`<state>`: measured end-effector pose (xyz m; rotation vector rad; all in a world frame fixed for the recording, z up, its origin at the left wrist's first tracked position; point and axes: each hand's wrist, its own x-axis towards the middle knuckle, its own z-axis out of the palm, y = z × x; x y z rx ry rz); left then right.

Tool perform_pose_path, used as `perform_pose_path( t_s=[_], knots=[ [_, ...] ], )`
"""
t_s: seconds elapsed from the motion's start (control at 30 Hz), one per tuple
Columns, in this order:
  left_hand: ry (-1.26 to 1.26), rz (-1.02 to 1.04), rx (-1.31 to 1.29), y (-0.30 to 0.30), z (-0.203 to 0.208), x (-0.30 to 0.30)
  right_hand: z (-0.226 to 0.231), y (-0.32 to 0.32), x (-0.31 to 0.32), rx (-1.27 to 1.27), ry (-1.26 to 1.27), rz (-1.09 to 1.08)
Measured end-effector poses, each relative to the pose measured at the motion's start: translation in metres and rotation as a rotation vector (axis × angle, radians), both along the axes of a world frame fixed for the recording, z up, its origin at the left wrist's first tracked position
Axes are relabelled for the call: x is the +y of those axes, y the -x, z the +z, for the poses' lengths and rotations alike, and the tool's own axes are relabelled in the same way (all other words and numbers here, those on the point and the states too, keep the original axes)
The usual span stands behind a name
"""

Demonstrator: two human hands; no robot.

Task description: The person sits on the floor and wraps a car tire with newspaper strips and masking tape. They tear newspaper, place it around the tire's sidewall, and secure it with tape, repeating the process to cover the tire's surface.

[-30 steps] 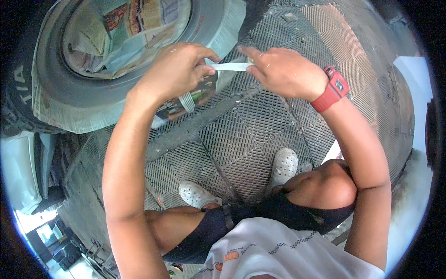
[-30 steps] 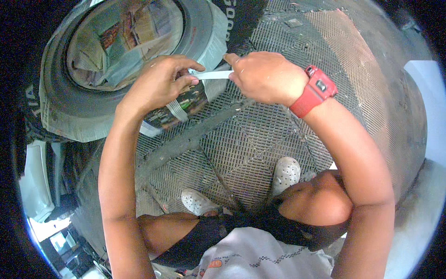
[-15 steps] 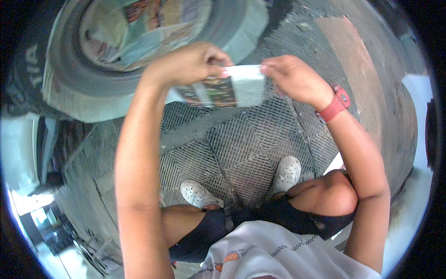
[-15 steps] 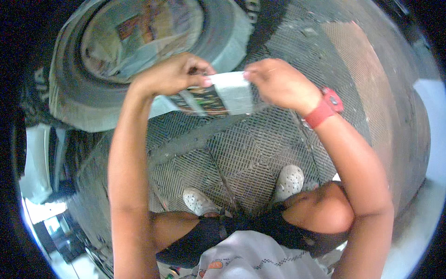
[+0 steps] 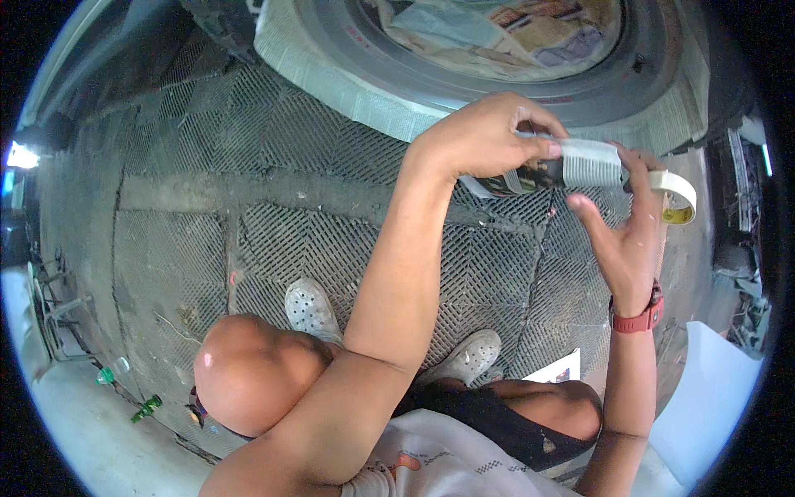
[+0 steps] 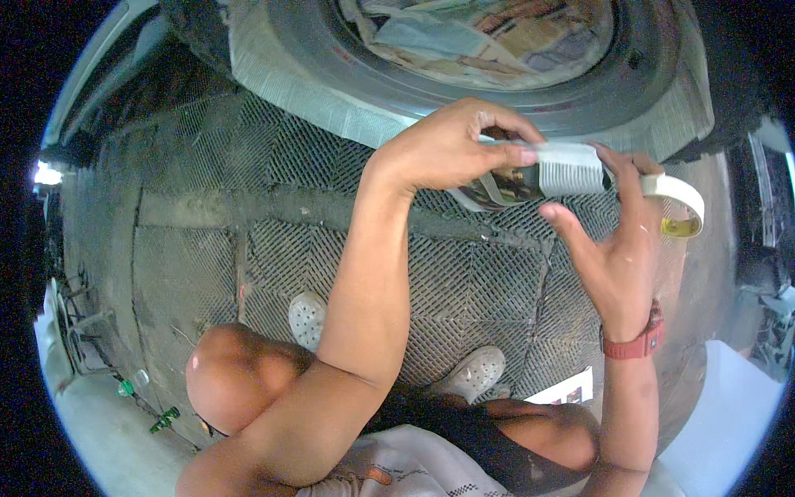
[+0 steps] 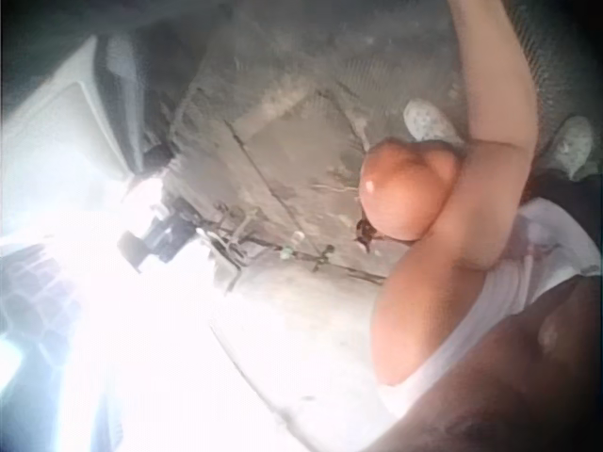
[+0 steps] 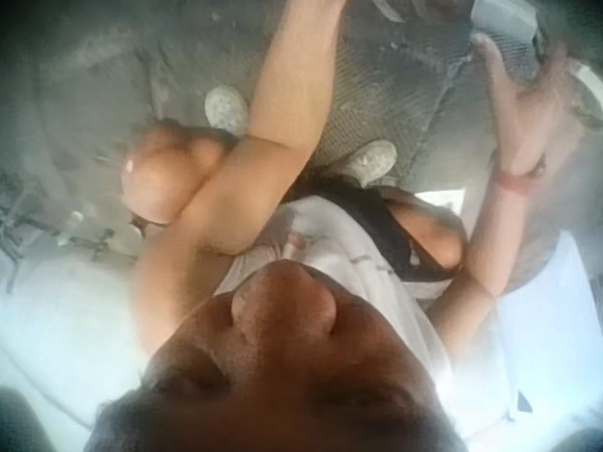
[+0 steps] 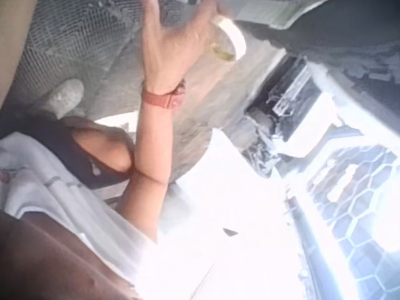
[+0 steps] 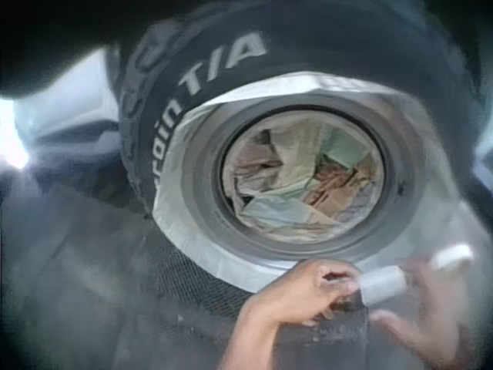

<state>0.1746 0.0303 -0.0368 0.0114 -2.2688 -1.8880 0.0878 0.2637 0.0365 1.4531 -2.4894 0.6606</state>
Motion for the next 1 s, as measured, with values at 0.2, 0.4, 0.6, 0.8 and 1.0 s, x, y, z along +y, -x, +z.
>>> perform_pose_path(
  t_s=[0.2, 0.4, 0.6, 0.8, 1.0],
  knots=[
    [-0.250, 0.273, 0.224, -0.019, -0.021, -0.026, 0.025, 0.003, -0.093, -0.053, -0.037, 0.058],
    [-0.667, 0.407, 0.375, -0.006, -0.077, -0.042, 0.033, -0.010, -0.187, 0.631, -0.229, 0.384],
    [-1.010, 0.738, 0.472, 0.019, -0.111, -0.043, 0.032, -0.017, -0.246, 0.874, -0.340, 0.472],
    [-1.473, 0.907, 0.547, 0.050, -0.120, -0.038, 0.025, -0.014, -0.283, 1.067, -0.375, 0.748],
    [-1.667, 1.061, 0.501, 0.075, -0.123, -0.036, 0.000, 0.003, -0.301, 1.029, -0.378, 0.814]
  ],
)
